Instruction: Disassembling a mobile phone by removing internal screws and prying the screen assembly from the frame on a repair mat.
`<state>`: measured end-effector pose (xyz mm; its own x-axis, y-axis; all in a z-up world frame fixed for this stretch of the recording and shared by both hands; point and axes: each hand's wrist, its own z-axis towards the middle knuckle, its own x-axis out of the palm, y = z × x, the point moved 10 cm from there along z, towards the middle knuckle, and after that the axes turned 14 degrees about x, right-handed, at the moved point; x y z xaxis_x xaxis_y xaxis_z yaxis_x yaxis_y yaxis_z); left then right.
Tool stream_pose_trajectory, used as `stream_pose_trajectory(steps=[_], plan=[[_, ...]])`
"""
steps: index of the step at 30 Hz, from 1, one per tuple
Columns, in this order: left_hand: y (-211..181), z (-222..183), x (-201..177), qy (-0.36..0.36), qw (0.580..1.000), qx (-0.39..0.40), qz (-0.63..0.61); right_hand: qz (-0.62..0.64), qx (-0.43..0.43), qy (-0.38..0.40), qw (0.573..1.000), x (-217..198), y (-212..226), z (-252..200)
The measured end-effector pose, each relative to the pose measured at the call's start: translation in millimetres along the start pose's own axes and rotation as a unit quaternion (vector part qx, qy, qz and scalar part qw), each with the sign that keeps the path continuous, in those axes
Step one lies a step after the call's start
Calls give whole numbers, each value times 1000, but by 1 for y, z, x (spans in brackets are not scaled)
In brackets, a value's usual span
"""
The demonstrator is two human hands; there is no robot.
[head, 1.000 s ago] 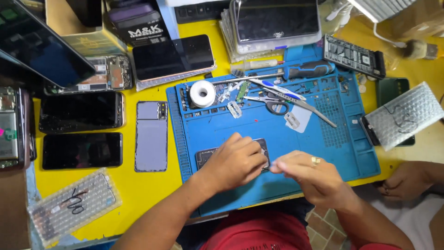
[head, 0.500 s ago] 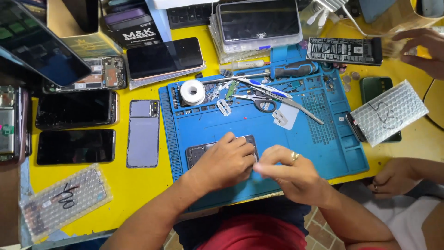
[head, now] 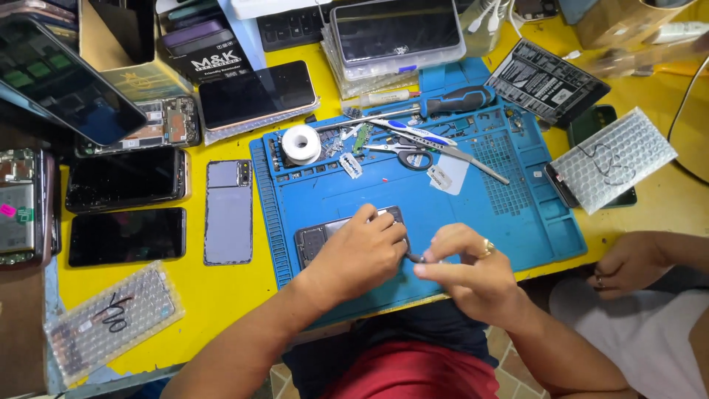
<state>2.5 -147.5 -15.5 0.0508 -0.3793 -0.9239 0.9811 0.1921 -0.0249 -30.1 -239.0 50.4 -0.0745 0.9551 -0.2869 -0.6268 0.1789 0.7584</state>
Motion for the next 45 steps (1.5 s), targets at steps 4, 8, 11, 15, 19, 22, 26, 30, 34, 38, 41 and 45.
stream_pose_trajectory(steps=[4, 8, 11, 15, 19, 22, 26, 30, 34, 38, 41, 45], plan=[[-4, 5, 2, 9, 1000, 18, 12, 21, 26, 13, 999, -2, -5, 3], [-5, 10, -1, 28, 997, 34, 68, -39, 71, 68, 994, -6, -12, -1], [-2, 10, 0, 13, 998, 19, 57, -2, 83, 125, 989, 3, -20, -5], [-1, 11, 6, 20, 998, -2, 61, -17, 78, 77, 994, -6, -28, -16], [-8, 13, 9, -34, 998, -19, 42, 14, 102, 56, 993, -13, -30, -22], [-10, 14, 12, -41, 998, -19, 44, -19, 94, 44, 994, -28, -38, -26], [-22, 24, 26, -10, 997, 6, 76, -6, 179, -77, 981, -60, -79, -57], [-20, 30, 50, 38, 996, 13, 83, -73, 194, -43, 977, -48, -88, -30], [-15, 28, 52, 3, 999, 23, 45, -68, 213, -56, 973, -37, -87, -21], [-11, 18, 34, -18, 998, 44, 36, -76, 207, -64, 973, -33, -89, -18], [5, 4, 12, 43, 998, 47, 23, -62, 231, -42, 970, -35, -100, -21], [47, -46, -29, 76, 997, -7, 18, -73, 242, -25, 967, -35, -95, -21]])
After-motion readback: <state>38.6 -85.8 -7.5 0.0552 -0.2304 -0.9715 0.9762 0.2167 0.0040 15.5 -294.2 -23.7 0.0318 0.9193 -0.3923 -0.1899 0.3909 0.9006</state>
